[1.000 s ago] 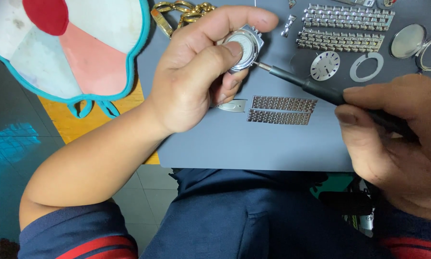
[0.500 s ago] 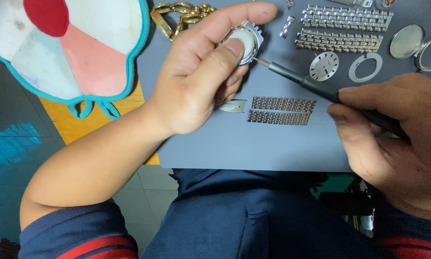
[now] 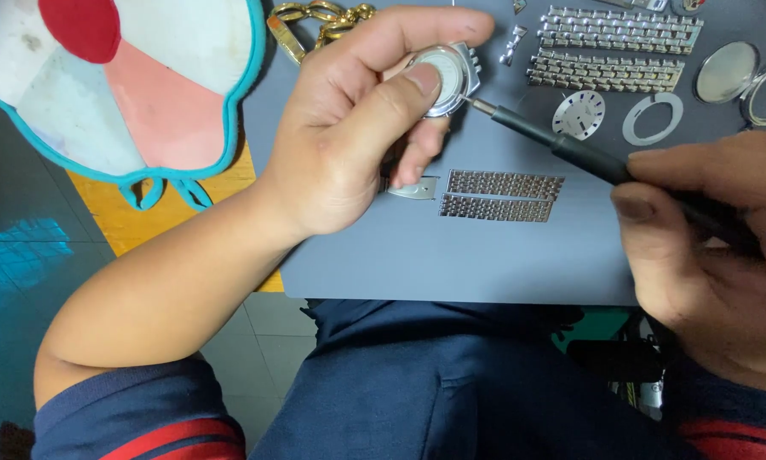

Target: Using a prying tool to open the back covers of various watch cases and inspecting internal components on a repair mat.

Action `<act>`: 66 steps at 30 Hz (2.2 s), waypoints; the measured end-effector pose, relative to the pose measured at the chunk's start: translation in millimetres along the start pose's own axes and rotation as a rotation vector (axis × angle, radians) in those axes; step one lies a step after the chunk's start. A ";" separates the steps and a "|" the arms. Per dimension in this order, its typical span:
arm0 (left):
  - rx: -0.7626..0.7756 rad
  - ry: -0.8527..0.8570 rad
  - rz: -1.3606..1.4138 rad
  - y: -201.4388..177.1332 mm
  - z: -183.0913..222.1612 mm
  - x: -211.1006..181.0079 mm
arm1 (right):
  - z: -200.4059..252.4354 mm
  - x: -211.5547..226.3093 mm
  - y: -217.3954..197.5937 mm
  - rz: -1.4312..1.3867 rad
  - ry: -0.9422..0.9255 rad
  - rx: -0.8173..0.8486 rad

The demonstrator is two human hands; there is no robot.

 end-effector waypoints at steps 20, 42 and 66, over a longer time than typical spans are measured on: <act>-0.034 -0.002 0.019 -3.0 -0.9 4.6 | 1.3 -1.9 1.2 0.035 0.036 0.041; -0.075 -0.017 -0.103 -2.6 -0.1 0.9 | -1.9 -1.8 2.0 0.104 -0.082 0.088; -0.098 -0.028 -0.136 -0.5 0.2 1.4 | -6.8 4.7 -5.3 0.086 -0.025 0.042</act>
Point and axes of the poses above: each hand's wrist, its own z-axis away from the middle knuckle, its own y-axis out of the palm, x = y × z, the point moved 8 cm from there along -z, towards the middle knuckle, and after that the axes turned 12 degrees about -y, right-handed, at the moved point
